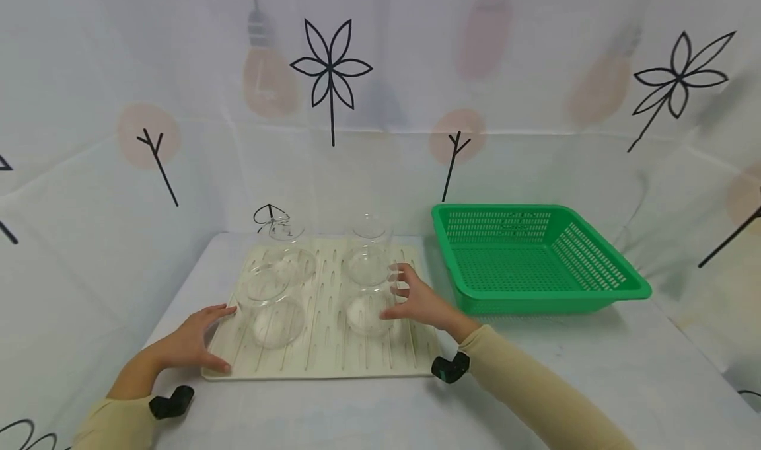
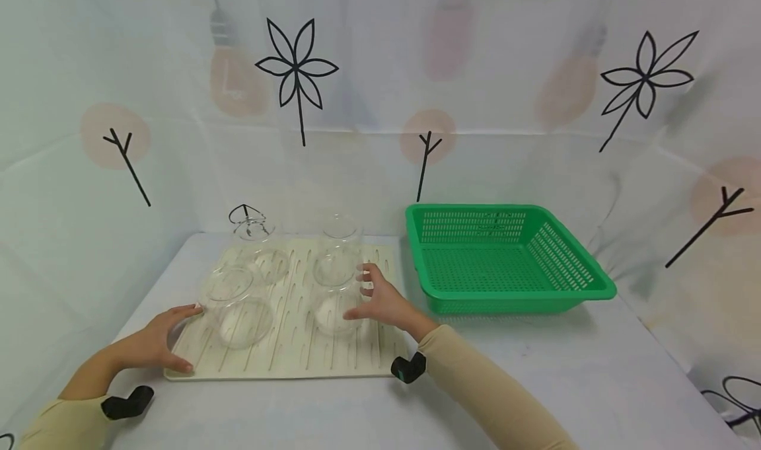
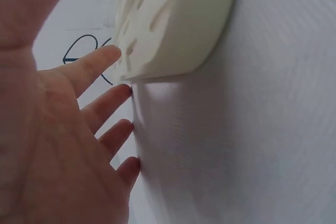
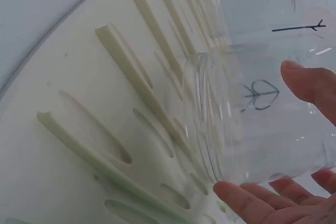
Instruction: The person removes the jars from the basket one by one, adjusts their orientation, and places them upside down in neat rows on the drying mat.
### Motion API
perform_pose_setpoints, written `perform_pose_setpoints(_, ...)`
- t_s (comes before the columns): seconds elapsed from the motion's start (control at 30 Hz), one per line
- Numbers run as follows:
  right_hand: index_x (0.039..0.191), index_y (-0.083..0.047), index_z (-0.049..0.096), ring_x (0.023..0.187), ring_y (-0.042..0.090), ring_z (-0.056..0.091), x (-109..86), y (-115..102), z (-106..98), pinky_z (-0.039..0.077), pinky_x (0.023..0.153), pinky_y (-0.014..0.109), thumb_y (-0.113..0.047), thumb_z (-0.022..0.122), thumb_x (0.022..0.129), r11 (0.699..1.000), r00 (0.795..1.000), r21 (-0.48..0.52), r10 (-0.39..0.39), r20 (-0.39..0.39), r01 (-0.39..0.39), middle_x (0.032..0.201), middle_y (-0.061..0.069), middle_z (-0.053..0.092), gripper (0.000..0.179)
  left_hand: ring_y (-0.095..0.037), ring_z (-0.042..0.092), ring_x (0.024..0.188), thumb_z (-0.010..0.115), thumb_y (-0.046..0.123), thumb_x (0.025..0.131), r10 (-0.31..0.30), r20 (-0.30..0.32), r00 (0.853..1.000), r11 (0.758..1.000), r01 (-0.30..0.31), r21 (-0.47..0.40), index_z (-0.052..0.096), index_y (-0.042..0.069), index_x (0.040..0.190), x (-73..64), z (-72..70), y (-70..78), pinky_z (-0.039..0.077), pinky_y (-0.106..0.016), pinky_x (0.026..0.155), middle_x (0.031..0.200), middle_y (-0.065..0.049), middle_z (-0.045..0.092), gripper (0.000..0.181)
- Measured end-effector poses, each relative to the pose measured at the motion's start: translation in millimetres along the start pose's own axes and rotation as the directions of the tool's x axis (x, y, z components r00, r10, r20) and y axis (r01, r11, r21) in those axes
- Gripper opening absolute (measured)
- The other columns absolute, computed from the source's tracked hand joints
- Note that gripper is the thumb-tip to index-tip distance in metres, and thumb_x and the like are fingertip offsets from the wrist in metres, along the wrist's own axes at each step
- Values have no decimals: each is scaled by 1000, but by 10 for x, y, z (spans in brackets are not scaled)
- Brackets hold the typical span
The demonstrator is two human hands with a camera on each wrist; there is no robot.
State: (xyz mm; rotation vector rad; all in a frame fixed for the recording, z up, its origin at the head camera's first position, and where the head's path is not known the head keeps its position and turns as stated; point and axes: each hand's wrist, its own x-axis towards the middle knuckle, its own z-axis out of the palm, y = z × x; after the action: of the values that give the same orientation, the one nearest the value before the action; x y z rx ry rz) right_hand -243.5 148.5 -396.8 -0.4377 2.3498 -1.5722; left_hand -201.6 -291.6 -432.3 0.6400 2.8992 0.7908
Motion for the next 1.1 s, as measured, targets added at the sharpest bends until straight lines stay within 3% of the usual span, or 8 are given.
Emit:
perform_pose_setpoints(0.3,143,-10,17,129,40,33,-10,12,2,40,95,49,-9,78,75,1000,999,14,2,32,-3,141,20,27,91,-53,25,123,87,42,53,-35,64,997,999,36,-8,43,-2,134,-35,-18,-22,24,-68,93,138,-32,30,102)
perform_pose_setpoints(0.6,142,-6,19,127,41,35,-29,25,-63,35,98,52,-9,80,73,998,999,-30,-50,-15,50,141,25,28,92,-52,24,124,87,43,54,-39,84,996,999,40,-3,42,-1,135,-46,-16,-41,25,-69,92,139,-31,31,103)
perform_pose_setpoints(0.83,143,-4,17,127,43,34,-117,-123,-189,34,99,52,-12,80,74,993,993,-9,-115,-8,115,140,26,28,94,-52,24,124,86,45,54,-56,88,995,998,55,11,42,0,136,-35,-15,-16,25,-69,93,140,-31,31,104)
perform_pose_setpoints(1.1,142,0,17,127,47,32,-215,-281,-311,33,99,54,0,76,75,986,985,-3,-165,-43,165,139,28,30,89,-54,21,125,86,44,54,-79,96,992,997,78,9,41,0,136,-51,-8,-11,23,-69,93,141,-30,30,104)
